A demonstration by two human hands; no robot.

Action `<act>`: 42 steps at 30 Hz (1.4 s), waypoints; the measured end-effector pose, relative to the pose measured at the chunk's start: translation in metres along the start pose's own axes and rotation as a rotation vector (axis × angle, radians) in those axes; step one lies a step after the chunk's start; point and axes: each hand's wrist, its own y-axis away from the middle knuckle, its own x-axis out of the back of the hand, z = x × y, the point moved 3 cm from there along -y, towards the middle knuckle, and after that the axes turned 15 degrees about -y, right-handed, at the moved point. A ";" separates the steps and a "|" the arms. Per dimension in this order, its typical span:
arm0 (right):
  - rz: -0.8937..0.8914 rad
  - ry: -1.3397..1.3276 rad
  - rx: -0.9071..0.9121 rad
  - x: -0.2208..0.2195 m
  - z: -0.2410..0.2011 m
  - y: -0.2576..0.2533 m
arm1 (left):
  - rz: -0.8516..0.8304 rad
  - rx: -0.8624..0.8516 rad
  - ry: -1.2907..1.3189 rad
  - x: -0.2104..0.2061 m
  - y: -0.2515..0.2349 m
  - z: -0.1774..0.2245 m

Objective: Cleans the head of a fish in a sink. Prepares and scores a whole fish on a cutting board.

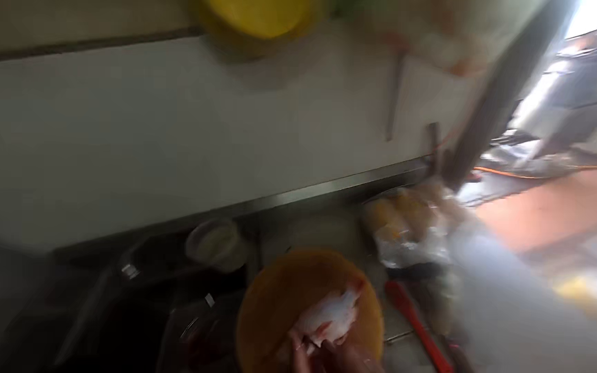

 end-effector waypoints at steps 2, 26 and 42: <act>-0.086 0.078 0.055 -0.007 -0.003 0.001 | 0.030 -0.001 0.068 -0.002 0.003 0.004; -0.003 0.269 0.351 0.049 0.054 -0.063 | -0.066 0.167 -0.056 0.066 -0.030 -0.018; 0.284 0.305 0.511 0.011 0.084 -0.018 | -0.129 0.210 0.033 0.063 -0.036 -0.010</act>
